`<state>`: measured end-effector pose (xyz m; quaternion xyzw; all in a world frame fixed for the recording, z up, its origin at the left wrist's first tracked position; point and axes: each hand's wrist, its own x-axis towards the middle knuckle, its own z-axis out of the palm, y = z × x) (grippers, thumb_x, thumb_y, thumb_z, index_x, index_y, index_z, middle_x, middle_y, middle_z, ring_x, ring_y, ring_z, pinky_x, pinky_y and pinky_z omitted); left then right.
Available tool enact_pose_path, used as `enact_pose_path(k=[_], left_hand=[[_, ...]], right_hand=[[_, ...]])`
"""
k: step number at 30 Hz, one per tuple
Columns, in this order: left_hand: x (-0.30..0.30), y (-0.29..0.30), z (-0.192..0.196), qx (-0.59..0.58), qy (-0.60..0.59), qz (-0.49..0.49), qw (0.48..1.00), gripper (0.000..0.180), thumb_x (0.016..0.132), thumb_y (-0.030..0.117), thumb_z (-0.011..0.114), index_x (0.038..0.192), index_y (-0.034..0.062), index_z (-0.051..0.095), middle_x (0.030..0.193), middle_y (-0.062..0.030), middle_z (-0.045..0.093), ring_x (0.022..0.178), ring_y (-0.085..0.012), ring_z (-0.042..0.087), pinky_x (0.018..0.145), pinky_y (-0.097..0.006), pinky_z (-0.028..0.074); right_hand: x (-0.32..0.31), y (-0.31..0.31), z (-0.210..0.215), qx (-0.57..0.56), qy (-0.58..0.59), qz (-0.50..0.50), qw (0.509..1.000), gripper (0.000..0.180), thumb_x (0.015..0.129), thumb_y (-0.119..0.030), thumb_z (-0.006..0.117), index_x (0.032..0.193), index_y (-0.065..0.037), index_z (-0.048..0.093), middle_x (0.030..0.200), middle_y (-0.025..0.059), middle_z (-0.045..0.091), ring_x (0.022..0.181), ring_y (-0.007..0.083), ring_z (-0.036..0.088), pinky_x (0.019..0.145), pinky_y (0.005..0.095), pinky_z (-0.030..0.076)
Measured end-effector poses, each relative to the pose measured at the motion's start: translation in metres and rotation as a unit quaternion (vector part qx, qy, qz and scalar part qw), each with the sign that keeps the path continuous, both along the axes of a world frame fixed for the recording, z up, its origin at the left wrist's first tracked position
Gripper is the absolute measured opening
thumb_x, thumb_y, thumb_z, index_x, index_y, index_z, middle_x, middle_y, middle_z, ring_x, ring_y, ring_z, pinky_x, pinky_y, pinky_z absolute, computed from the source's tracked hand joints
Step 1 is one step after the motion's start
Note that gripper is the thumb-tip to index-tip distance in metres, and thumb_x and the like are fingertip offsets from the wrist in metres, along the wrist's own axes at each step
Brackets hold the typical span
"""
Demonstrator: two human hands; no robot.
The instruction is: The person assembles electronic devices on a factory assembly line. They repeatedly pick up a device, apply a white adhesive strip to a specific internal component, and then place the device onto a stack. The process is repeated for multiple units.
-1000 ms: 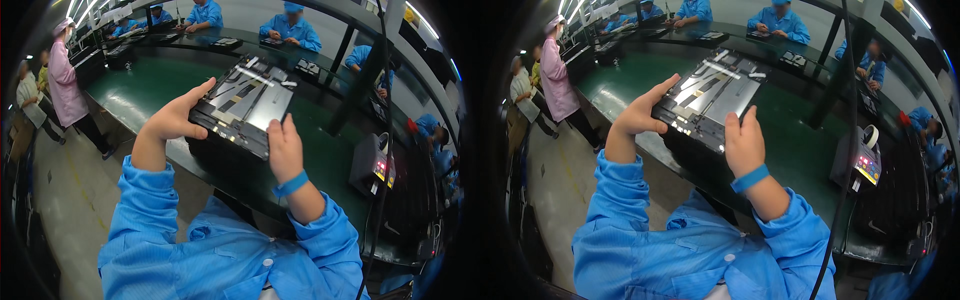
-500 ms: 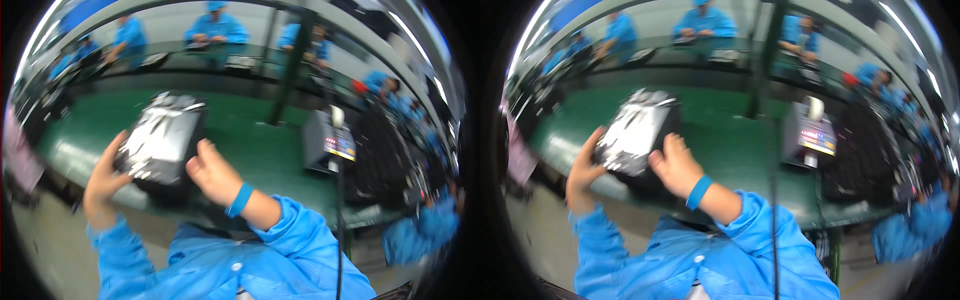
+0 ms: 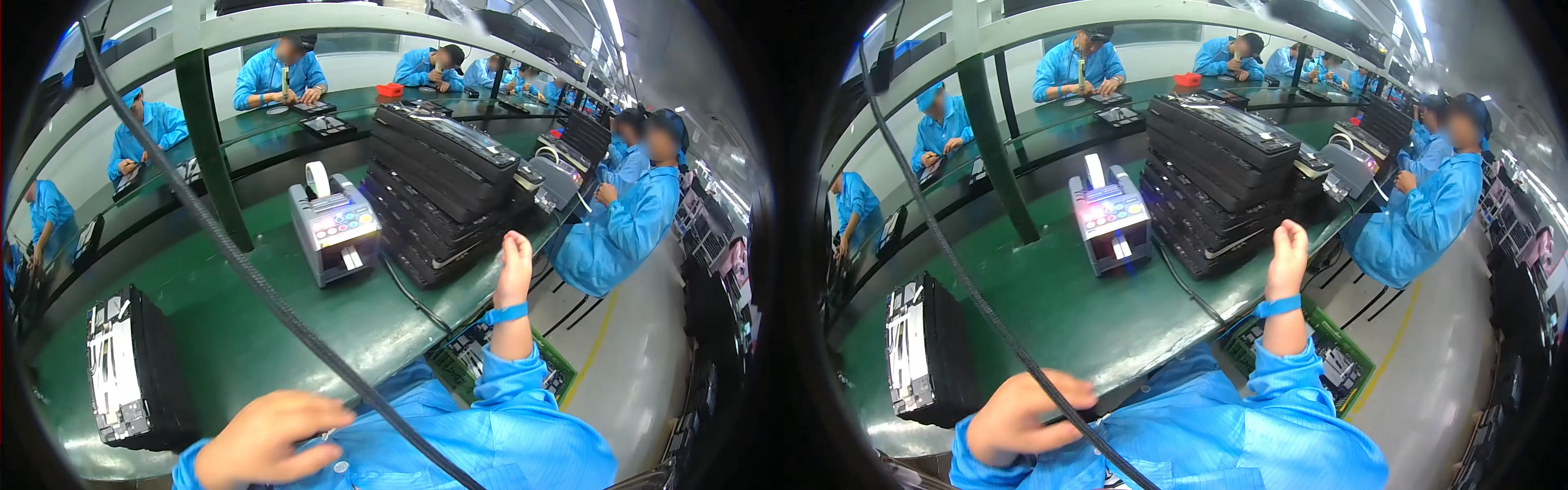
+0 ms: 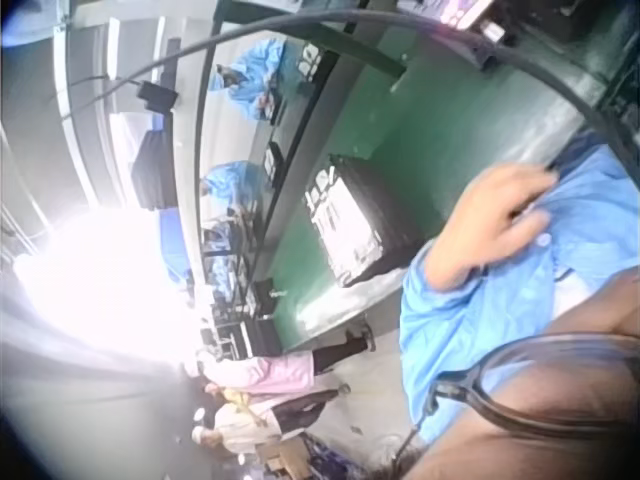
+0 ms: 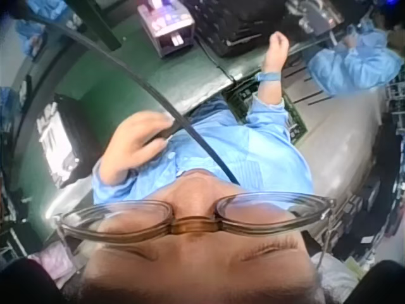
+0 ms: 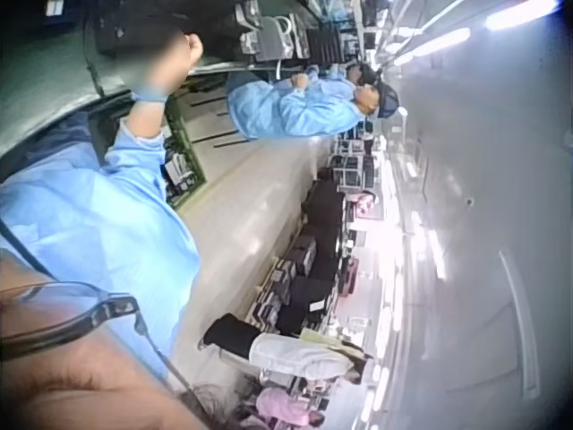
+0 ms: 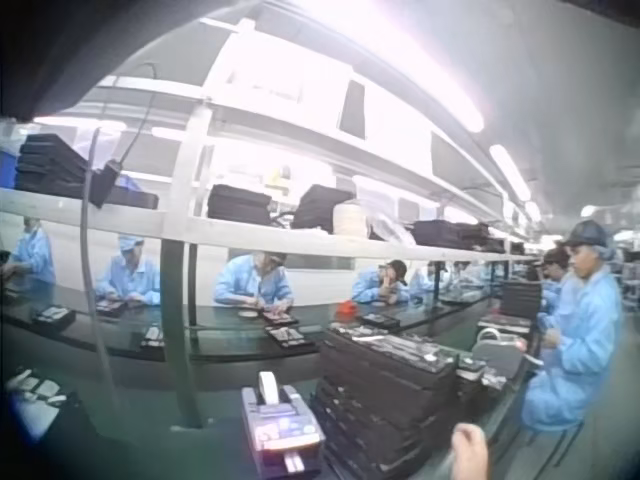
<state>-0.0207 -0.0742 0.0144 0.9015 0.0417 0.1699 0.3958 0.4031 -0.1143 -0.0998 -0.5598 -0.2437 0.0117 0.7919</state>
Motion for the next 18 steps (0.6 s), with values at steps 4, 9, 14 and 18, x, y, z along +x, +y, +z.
enact_pose_path(k=[4, 9, 14, 18], left_hand=[[0.091, 0.03, -0.019, -0.098, -0.004, -0.023, 0.995, 0.045, 0.079, 0.013, 0.072, 0.12, 0.001, 0.058, 0.113, -0.0121, 0.061, 0.107, -0.0224, 0.058, 0.091, -0.035, 0.047], [0.207, 0.068, -0.03, -0.4, -0.086, 0.101, 0.907, 0.061, 0.087, 0.02, 0.065, 0.137, -0.0026, 0.038, 0.125, -0.0117, 0.052, 0.116, -0.0198, 0.05, 0.101, -0.033, 0.04], [0.283, 0.117, -0.037, -0.411, -0.142, 0.264, 0.861, 0.076, 0.089, 0.037, 0.059, 0.141, -0.0078, 0.026, 0.14, -0.0216, 0.039, 0.132, -0.0275, 0.035, 0.11, -0.036, 0.027], [0.328, 0.128, -0.045, -0.374, -0.183, 0.342, 0.842, 0.081, 0.09, 0.044, 0.053, 0.141, -0.0115, 0.024, 0.145, -0.0306, 0.028, 0.138, -0.0363, 0.027, 0.112, -0.038, 0.024]], right_hand=[[0.076, 0.021, 0.014, -0.009, -0.069, -0.054, 0.996, 0.038, 0.098, -0.032, 0.051, 0.119, 0.0, 0.053, 0.114, 0.0077, 0.055, 0.107, 0.0167, 0.05, 0.096, 0.0295, 0.038], [0.122, 0.062, 0.053, -0.046, -0.085, -0.011, 0.995, 0.064, 0.099, -0.052, 0.033, 0.132, 0.001, 0.045, 0.126, 0.017, 0.053, 0.115, 0.0261, 0.05, 0.101, 0.0351, 0.035], [0.12, 0.098, 0.048, -0.063, -0.123, -0.019, 0.99, 0.065, 0.098, -0.054, 0.035, 0.13, 0.002, 0.044, 0.133, 0.0217, 0.046, 0.125, 0.0321, 0.043, 0.106, 0.0381, 0.03], [0.103, 0.08, 0.062, -0.054, -0.107, -0.019, 0.993, 0.061, 0.098, -0.052, 0.037, 0.124, 0.003, 0.049, 0.13, 0.0216, 0.048, 0.123, 0.0324, 0.043, 0.105, 0.0376, 0.031]])
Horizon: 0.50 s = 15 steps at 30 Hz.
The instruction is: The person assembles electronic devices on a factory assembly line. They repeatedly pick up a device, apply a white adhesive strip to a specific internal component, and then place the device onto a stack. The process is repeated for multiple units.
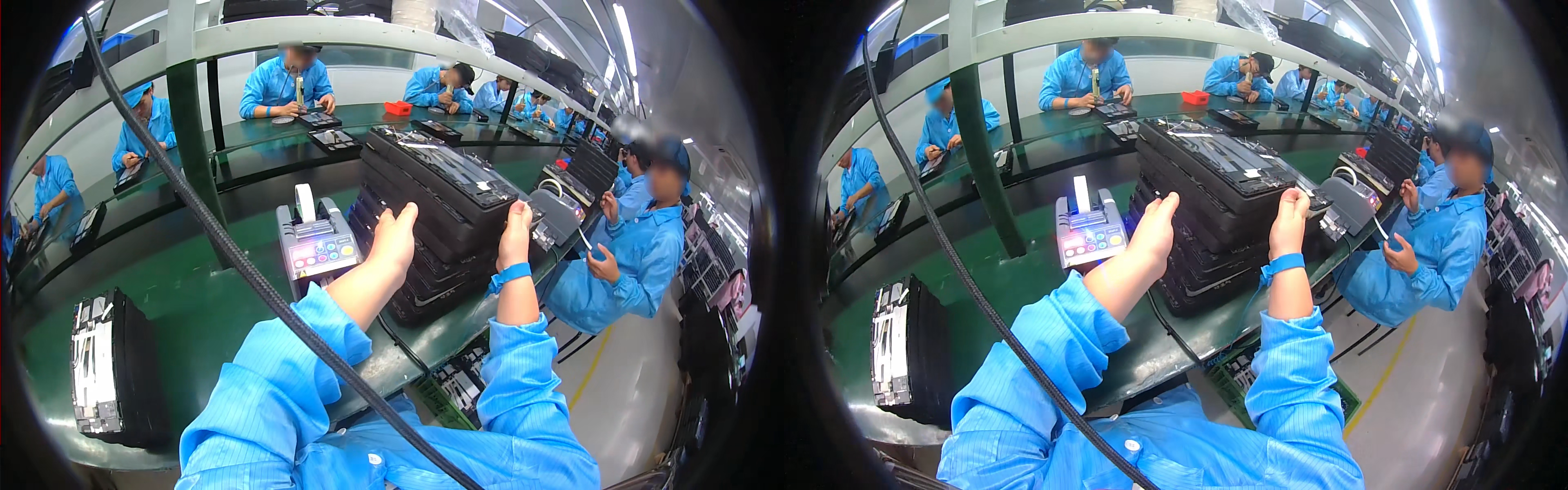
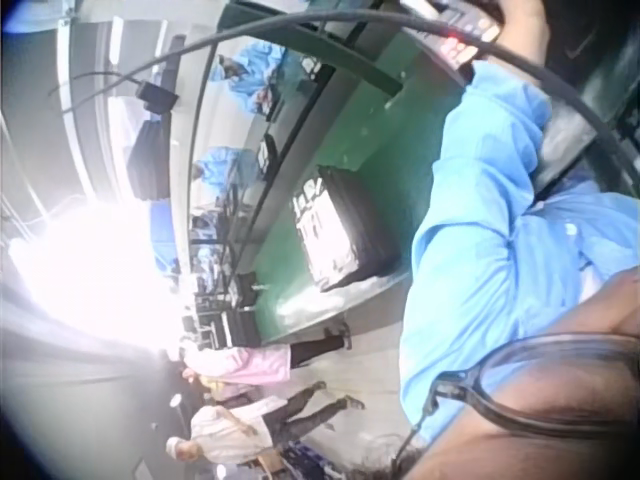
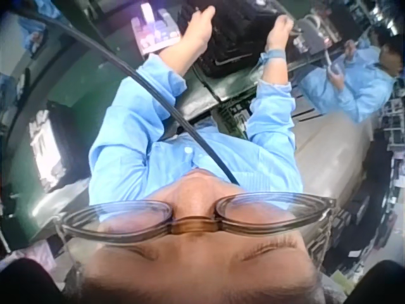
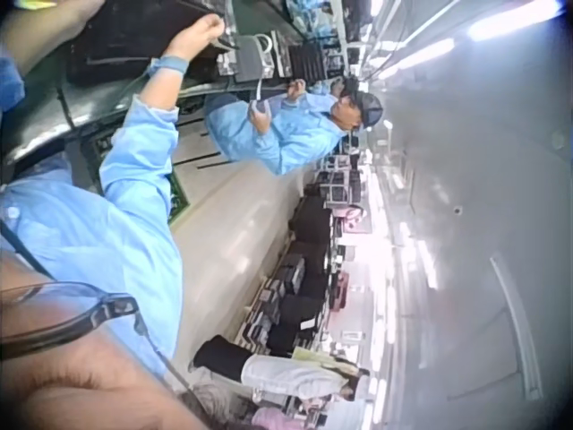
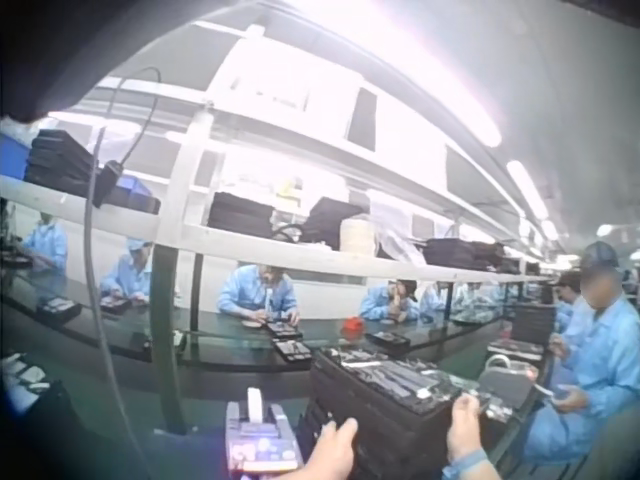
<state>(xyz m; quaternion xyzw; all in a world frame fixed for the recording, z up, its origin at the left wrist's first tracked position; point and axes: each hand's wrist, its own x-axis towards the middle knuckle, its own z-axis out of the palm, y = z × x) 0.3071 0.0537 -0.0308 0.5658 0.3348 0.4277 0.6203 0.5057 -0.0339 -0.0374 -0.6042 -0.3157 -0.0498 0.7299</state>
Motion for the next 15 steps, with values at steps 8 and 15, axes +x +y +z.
enact_pose_path(k=[8, 15], left_hand=[[0.01, -0.016, 0.016, 0.02, 0.037, 0.036, 0.998, 0.08, 0.091, 0.046, 0.053, 0.138, -0.0137, 0.027, 0.145, -0.0314, 0.024, 0.137, -0.0389, 0.025, 0.113, -0.039, 0.023], [0.006, -0.011, 0.004, 0.02, 0.027, 0.018, 0.999, 0.08, 0.091, 0.044, 0.053, 0.139, -0.0135, 0.025, 0.147, -0.0291, 0.02, 0.138, -0.0371, 0.023, 0.114, -0.038, 0.022]], right_hand=[[-0.014, -0.007, -0.001, -0.168, -0.051, -0.077, 0.981, 0.068, 0.098, -0.053, 0.028, 0.129, 0.005, 0.046, 0.123, 0.0303, 0.053, 0.12, 0.0443, 0.046, 0.101, 0.044, 0.036], [-0.016, -0.003, -0.013, -0.157, -0.068, -0.127, 0.977, 0.065, 0.098, -0.053, 0.029, 0.13, 0.001, 0.045, 0.123, 0.0298, 0.054, 0.117, 0.0441, 0.049, 0.098, 0.0441, 0.039]])
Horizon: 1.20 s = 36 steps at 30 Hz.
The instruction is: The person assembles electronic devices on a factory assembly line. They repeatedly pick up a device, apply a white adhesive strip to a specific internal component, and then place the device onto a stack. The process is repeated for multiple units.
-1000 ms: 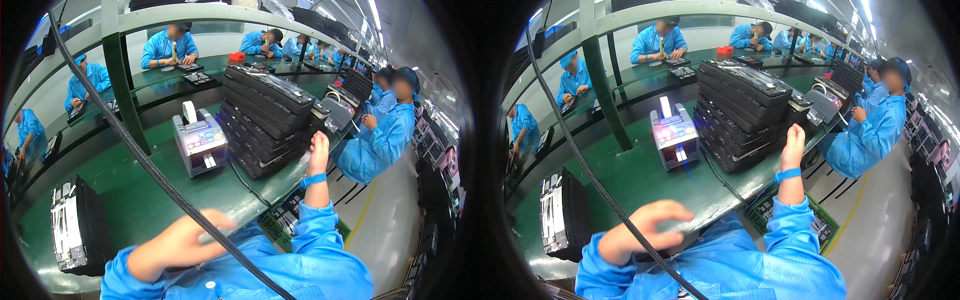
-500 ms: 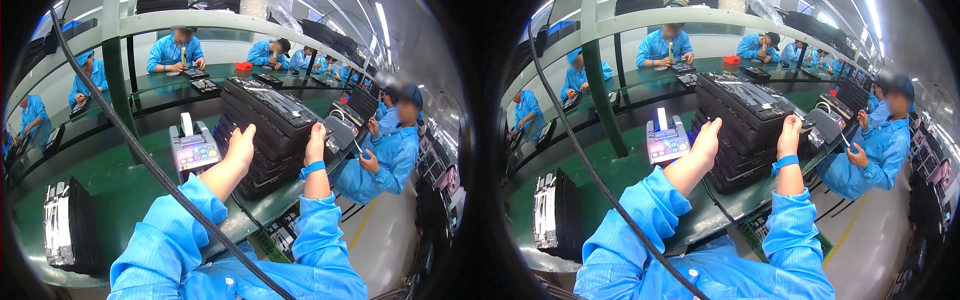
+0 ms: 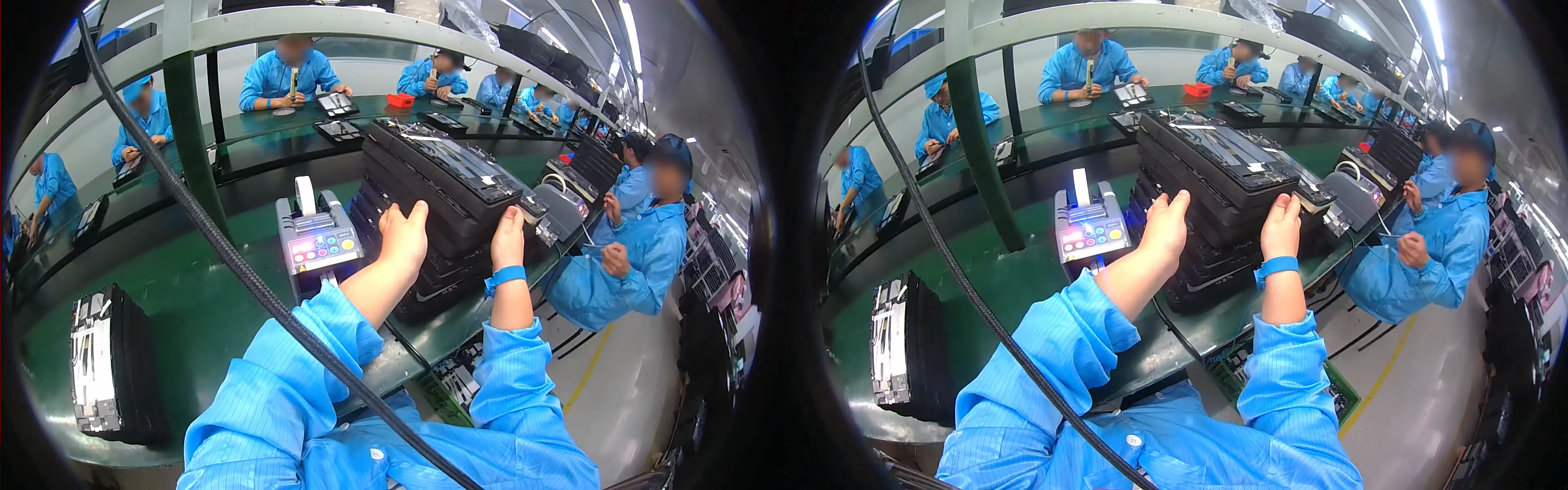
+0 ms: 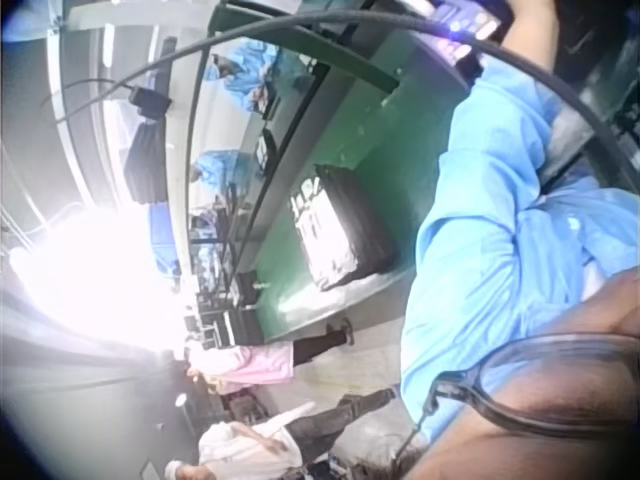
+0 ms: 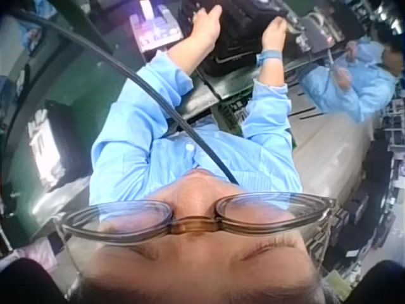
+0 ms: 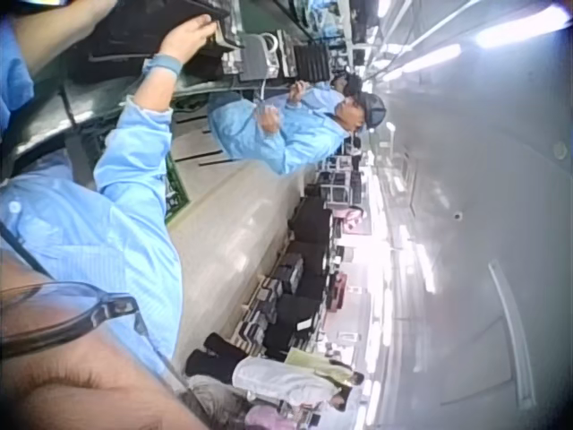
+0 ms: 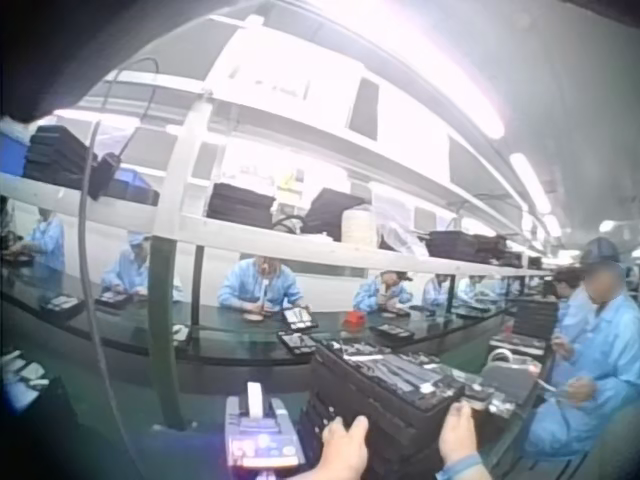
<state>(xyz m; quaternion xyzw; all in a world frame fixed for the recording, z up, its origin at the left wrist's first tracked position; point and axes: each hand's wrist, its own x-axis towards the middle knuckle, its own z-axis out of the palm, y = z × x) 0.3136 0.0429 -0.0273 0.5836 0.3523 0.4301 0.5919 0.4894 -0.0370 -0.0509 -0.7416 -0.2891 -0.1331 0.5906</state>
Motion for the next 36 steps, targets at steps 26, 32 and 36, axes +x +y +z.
enact_pose_path(k=[26, 32, 36], left_hand=[[0.013, 0.033, -0.023, -0.09, -0.196, -0.031, 0.976, 0.076, 0.096, 0.053, 0.033, 0.14, -0.0094, 0.029, 0.147, -0.0257, 0.026, 0.138, -0.0337, 0.023, 0.113, -0.038, 0.018], [-0.012, 0.016, 0.019, -0.167, -0.216, -0.008, 0.962, 0.065, 0.095, 0.05, 0.04, 0.135, -0.0001, 0.043, 0.137, -0.0134, 0.048, 0.124, -0.025, 0.045, 0.105, -0.034, 0.032], [-0.001, 0.034, -0.008, -0.217, -0.21, -0.077, 0.95, 0.068, 0.094, 0.056, 0.038, 0.137, 0.0035, 0.044, 0.138, -0.0115, 0.049, 0.126, -0.0257, 0.045, 0.106, -0.035, 0.031]], right_hand=[[0.01, -0.01, -0.014, 0.155, 0.218, 0.232, 0.935, 0.081, 0.09, -0.07, 0.032, 0.119, 0.002, 0.055, 0.116, 0.0096, 0.061, 0.109, 0.0191, 0.054, 0.096, 0.0328, 0.039], [0.01, -0.003, 0.005, 0.131, 0.348, 0.267, 0.889, 0.064, 0.097, -0.056, 0.027, 0.124, -0.004, 0.053, 0.122, 0.0104, 0.057, 0.113, 0.0224, 0.052, 0.098, 0.0367, 0.039], [0.059, 0.004, -0.02, 0.083, 0.406, 0.393, 0.821, 0.052, 0.102, -0.04, 0.025, 0.137, -0.006, 0.042, 0.14, 0.0107, 0.046, 0.128, 0.0272, 0.043, 0.108, 0.0407, 0.032]])
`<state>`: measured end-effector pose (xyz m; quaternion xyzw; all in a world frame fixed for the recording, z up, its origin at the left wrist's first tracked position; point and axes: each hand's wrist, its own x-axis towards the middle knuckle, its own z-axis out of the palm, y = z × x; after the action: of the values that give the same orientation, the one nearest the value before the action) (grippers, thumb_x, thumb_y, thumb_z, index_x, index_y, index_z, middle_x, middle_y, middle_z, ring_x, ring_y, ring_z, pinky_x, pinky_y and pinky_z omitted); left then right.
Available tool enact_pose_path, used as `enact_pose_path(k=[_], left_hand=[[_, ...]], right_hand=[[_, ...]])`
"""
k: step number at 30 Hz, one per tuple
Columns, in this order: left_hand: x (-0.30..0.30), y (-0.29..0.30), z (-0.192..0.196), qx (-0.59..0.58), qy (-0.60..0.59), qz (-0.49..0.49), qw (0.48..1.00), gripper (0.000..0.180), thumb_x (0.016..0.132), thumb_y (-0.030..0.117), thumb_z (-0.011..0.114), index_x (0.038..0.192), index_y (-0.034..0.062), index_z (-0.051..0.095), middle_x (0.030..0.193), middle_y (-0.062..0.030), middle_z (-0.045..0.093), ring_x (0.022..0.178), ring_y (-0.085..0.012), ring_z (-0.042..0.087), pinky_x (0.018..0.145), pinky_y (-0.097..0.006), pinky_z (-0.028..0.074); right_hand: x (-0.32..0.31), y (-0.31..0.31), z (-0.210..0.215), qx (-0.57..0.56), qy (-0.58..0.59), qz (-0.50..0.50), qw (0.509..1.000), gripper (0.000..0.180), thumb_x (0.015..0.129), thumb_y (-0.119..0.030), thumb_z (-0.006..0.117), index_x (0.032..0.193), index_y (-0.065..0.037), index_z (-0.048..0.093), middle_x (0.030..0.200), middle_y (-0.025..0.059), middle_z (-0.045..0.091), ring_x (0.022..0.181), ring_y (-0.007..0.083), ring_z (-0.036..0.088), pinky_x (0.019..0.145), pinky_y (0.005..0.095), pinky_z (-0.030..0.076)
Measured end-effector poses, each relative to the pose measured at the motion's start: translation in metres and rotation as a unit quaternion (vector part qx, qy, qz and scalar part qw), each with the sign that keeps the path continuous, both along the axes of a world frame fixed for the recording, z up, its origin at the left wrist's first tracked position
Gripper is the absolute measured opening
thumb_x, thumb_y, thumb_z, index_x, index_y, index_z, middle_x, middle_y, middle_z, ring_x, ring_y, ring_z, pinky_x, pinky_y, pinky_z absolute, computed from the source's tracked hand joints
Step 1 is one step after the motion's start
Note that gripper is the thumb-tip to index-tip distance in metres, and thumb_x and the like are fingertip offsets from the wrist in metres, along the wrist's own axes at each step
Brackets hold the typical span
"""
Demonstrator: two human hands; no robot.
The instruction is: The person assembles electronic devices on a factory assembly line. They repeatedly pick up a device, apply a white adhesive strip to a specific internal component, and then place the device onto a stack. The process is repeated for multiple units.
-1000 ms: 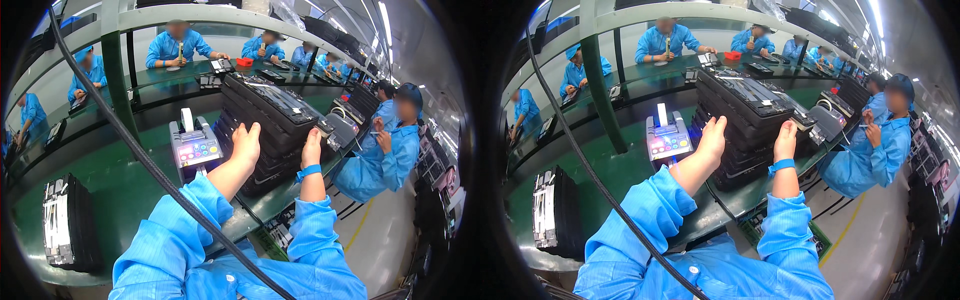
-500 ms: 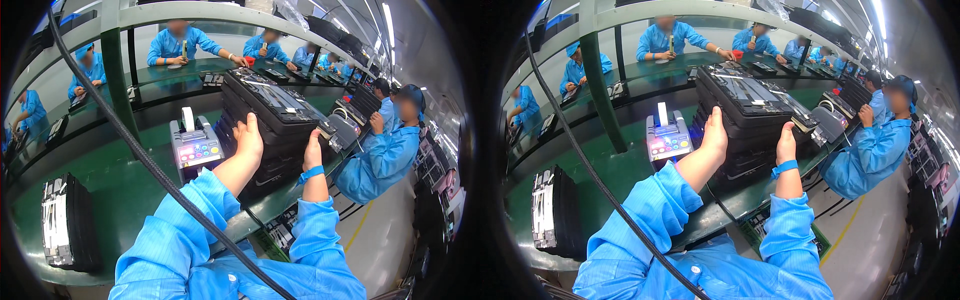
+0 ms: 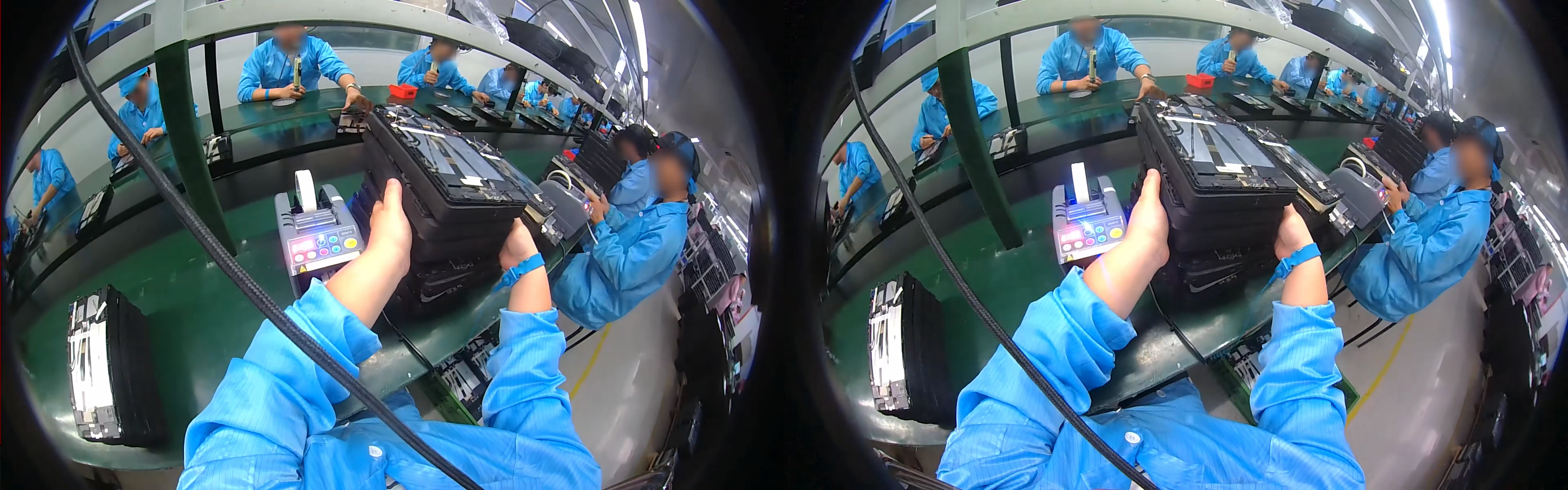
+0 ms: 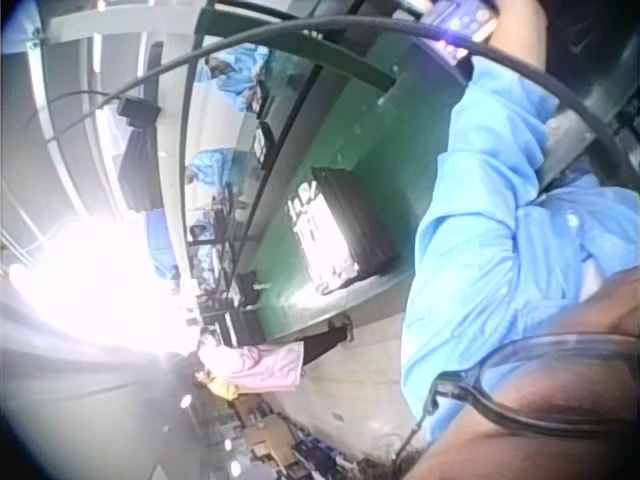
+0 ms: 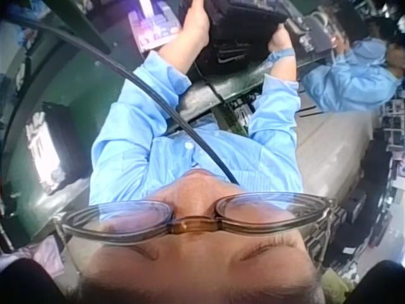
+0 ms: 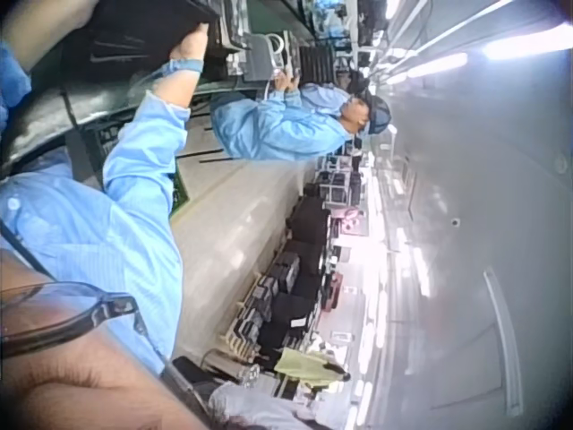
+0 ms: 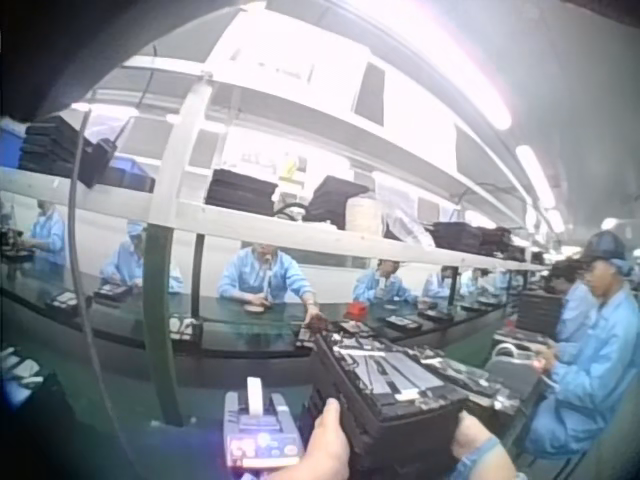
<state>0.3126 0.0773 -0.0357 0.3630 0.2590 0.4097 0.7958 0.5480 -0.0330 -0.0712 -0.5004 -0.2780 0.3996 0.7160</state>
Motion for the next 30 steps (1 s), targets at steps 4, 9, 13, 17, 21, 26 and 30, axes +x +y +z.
enact_pose_path(k=[4, 9, 13, 17, 21, 26, 30], left_hand=[[0.011, -0.004, -0.013, -0.009, 0.043, 0.04, 0.998, 0.075, 0.091, 0.065, 0.037, 0.135, 0.0048, 0.046, 0.132, -0.0116, 0.053, 0.122, -0.0264, 0.049, 0.105, -0.037, 0.034], [-0.012, -0.027, 0.01, -0.069, -0.063, -0.054, 0.994, 0.077, 0.088, 0.07, 0.037, 0.131, 0.0065, 0.051, 0.128, -0.0112, 0.056, 0.118, -0.0257, 0.052, 0.103, -0.038, 0.037], [-0.023, -0.023, 0.021, -0.127, -0.086, -0.084, 0.985, 0.073, 0.089, 0.068, 0.037, 0.128, 0.0073, 0.053, 0.125, -0.011, 0.059, 0.115, -0.0249, 0.054, 0.101, -0.038, 0.039], [-0.027, -0.042, 0.014, -0.023, -0.068, -0.027, 0.997, 0.071, 0.091, 0.065, 0.037, 0.128, 0.0074, 0.053, 0.123, -0.011, 0.059, 0.113, -0.0248, 0.055, 0.1, -0.037, 0.04], [-0.03, -0.041, 0.012, 0.022, -0.063, -0.003, 0.998, 0.069, 0.091, 0.064, 0.037, 0.129, 0.007, 0.051, 0.123, -0.0114, 0.059, 0.113, -0.0252, 0.055, 0.1, -0.038, 0.041], [-0.031, -0.04, 0.011, 0.053, -0.07, 0.008, 0.996, 0.068, 0.092, 0.061, 0.037, 0.13, 0.0065, 0.049, 0.123, -0.0119, 0.058, 0.113, -0.0257, 0.055, 0.099, -0.038, 0.042], [-0.033, -0.051, 0.012, 0.09, -0.112, -0.013, 0.989, 0.067, 0.093, 0.06, 0.037, 0.131, 0.0061, 0.048, 0.123, -0.0123, 0.057, 0.112, -0.0261, 0.056, 0.099, -0.038, 0.042]], right_hand=[[-0.003, -0.007, -0.015, 0.034, 0.026, 0.024, 0.999, 0.054, 0.102, -0.043, 0.028, 0.141, -0.006, 0.038, 0.144, 0.0092, 0.041, 0.131, 0.0266, 0.039, 0.11, 0.0396, 0.028], [-0.04, -0.014, 0.012, 0.001, -0.033, -0.035, 0.999, 0.056, 0.101, -0.045, 0.03, 0.141, -0.007, 0.036, 0.144, 0.0087, 0.041, 0.131, 0.0252, 0.037, 0.111, 0.0384, 0.026], [-0.052, -0.017, 0.017, 0.027, -0.02, -0.037, 0.999, 0.055, 0.101, -0.045, 0.031, 0.141, -0.008, 0.037, 0.144, 0.0085, 0.041, 0.132, 0.0243, 0.036, 0.111, 0.0379, 0.025], [-0.054, -0.026, 0.006, 0.048, 0.024, -0.015, 0.998, 0.051, 0.101, -0.041, 0.032, 0.138, -0.007, 0.041, 0.14, 0.0087, 0.045, 0.129, 0.0251, 0.04, 0.109, 0.0394, 0.029], [-0.047, -0.023, -0.006, 0.064, 0.068, -0.028, 0.995, 0.047, 0.1, -0.036, 0.031, 0.134, -0.007, 0.046, 0.136, 0.0101, 0.05, 0.125, 0.0272, 0.045, 0.107, 0.0404, 0.033], [-0.054, -0.017, 0.005, 0.049, 0.087, 0.0, 0.995, 0.05, 0.098, -0.038, 0.028, 0.131, -0.007, 0.05, 0.131, 0.0102, 0.054, 0.121, 0.0286, 0.05, 0.105, 0.0408, 0.036], [-0.058, -0.023, -0.003, 0.107, 0.079, -0.026, 0.991, 0.049, 0.098, -0.038, 0.03, 0.129, -0.007, 0.051, 0.128, 0.0091, 0.057, 0.118, 0.0277, 0.053, 0.104, 0.0411, 0.038]])
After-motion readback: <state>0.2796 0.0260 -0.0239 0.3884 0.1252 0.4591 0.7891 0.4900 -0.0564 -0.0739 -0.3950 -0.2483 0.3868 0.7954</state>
